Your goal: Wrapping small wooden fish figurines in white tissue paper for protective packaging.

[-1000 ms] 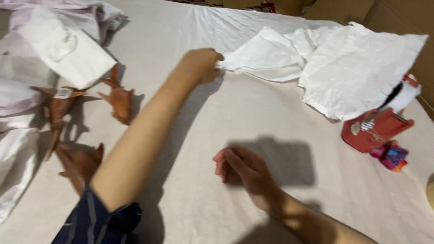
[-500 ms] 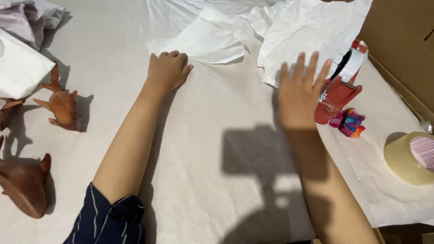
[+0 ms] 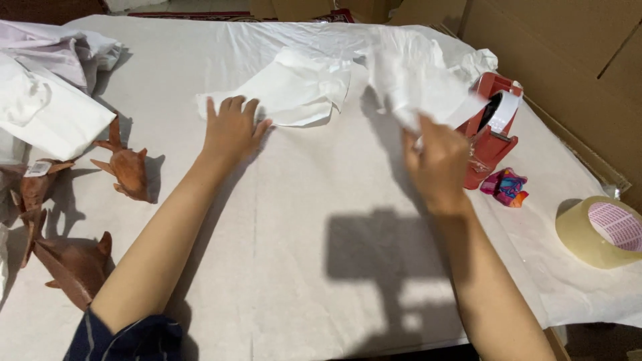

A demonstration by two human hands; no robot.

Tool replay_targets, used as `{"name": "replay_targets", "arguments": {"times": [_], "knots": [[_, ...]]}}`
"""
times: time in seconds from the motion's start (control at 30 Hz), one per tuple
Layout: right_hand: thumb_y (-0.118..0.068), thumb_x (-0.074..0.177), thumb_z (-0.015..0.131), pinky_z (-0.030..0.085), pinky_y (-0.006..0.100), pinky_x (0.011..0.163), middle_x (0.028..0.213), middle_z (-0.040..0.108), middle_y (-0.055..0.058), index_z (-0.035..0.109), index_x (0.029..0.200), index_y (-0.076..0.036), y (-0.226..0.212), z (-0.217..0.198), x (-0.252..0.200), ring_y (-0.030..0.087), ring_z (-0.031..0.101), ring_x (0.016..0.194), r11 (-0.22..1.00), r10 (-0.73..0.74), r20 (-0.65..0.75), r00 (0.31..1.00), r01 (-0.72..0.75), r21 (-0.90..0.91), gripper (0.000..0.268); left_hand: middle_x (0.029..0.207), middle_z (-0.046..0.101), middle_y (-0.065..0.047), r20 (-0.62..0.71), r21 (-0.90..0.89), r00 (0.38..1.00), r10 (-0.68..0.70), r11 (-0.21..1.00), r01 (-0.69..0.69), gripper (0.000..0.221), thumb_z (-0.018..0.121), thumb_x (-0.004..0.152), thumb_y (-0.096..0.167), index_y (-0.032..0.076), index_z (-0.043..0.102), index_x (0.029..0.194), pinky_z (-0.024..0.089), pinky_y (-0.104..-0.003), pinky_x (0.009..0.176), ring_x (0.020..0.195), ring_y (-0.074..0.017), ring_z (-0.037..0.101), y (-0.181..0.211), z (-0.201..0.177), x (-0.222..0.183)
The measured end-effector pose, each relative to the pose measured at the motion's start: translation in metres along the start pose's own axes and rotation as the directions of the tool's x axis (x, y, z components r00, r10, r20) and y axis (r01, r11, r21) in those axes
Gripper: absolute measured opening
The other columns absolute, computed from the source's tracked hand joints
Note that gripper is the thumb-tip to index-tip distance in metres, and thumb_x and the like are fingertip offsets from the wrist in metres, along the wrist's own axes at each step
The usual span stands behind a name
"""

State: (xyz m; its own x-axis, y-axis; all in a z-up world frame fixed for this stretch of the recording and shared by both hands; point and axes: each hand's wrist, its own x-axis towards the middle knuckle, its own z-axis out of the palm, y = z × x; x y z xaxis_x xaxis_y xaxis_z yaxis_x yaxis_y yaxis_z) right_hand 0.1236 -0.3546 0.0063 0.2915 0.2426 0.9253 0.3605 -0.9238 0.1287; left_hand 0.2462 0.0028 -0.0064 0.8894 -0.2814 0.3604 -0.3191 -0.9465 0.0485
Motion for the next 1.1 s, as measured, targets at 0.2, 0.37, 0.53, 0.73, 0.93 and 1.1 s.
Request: {"name": "replay_targets", "arguments": {"times": [0.2, 0.37, 0.53, 0.73, 0.93, 1.1], "knots": [[-0.024, 0.094, 0.064, 0.056, 0.054, 0.062, 0.080, 0.075, 0.017, 0.078, 0.098, -0.002, -0.113, -0.018, 0.016, 0.043, 0.071, 0.072, 0.714, -0.121, 0.047, 0.991, 0.054, 0.698, 0.027, 0.147, 0.035, -0.040, -0.261, -0.654, 0.923, 0.283, 0.651, -0.385, 0.110, 0.080, 0.076, 0.012, -0.001, 0.014, 0.162, 0.041, -0.062, 0.109, 0.124, -0.0586, 0.050, 0.024, -0.020, -0.030], [-0.020, 0.095, 0.069, 0.060, 0.046, 0.064, 0.092, 0.079, 0.013, 0.074, 0.115, -0.010, -0.118, -0.007, -0.011, 0.035, 0.077, 0.076, 0.518, -0.023, 0.290, 0.957, -0.236, 0.822, 0.022, 0.151, 0.033, -0.034, -0.388, -0.673, 0.894, 0.226, 0.593, -0.442, 0.096, 0.071, 0.074, -0.001, -0.003, 0.024, 0.157, 0.031, -0.059, 0.117, 0.136, -0.0535, 0.040, 0.033, -0.027, -0.051], [-0.035, 0.095, 0.071, 0.050, 0.036, 0.068, 0.082, 0.067, 0.012, 0.068, 0.107, -0.011, -0.082, -0.001, -0.019, 0.015, 0.058, 0.079, 0.371, 0.447, 0.461, 0.766, -0.628, 0.684, 0.027, 0.156, 0.031, -0.026, -0.539, -0.669, 0.829, 0.149, 0.523, -0.529, 0.083, 0.061, 0.072, -0.017, -0.006, 0.038, 0.150, 0.017, -0.055, 0.127, 0.150, -0.0470, 0.027, 0.046, -0.058, -0.071], [-0.041, 0.105, 0.060, 0.054, 0.023, 0.090, 0.105, 0.068, -0.005, 0.060, 0.122, -0.014, -0.051, -0.042, 0.027, 0.003, 0.064, 0.090, -0.050, 0.638, 0.551, 0.538, -0.685, 0.727, 0.032, 0.105, 0.066, -0.017, -0.618, -0.686, 0.784, -0.060, 0.528, -0.501, 0.025, 0.070, 0.103, 0.021, 0.003, 0.066, 0.120, 0.051, -0.045, 0.093, 0.099, -0.0317, 0.067, 0.040, -0.097, -0.079], [-0.033, 0.100, 0.072, 0.061, 0.027, 0.082, 0.104, 0.070, 0.003, 0.063, 0.128, -0.010, 0.011, -0.027, 0.012, 0.010, 0.070, 0.085, -0.019, 0.639, 0.604, 0.477, -0.775, 0.632, 0.037, 0.064, 0.067, 0.003, -0.102, -0.954, 0.952, -0.287, 0.300, -0.012, 0.022, 0.083, 0.097, 0.034, 0.018, 0.074, 0.085, 0.047, -0.019, 0.045, 0.050, -0.0039, 0.057, -0.016, -0.110, -0.073], [-0.023, 0.088, 0.091, 0.066, 0.028, 0.063, 0.092, 0.075, 0.011, 0.065, 0.126, -0.008, 0.058, 0.036, -0.031, 0.017, 0.077, 0.070, -0.009, 0.656, 0.613, 0.441, -0.807, 0.590, 0.048, 0.094, 0.076, -0.023, 0.198, -0.554, 0.928, -0.314, 0.745, 0.371, 0.046, 0.076, 0.088, 0.032, 0.004, 0.072, 0.125, 0.054, -0.050, 0.085, 0.098, -0.0386, 0.073, -0.004, -0.149, -0.126]]}}
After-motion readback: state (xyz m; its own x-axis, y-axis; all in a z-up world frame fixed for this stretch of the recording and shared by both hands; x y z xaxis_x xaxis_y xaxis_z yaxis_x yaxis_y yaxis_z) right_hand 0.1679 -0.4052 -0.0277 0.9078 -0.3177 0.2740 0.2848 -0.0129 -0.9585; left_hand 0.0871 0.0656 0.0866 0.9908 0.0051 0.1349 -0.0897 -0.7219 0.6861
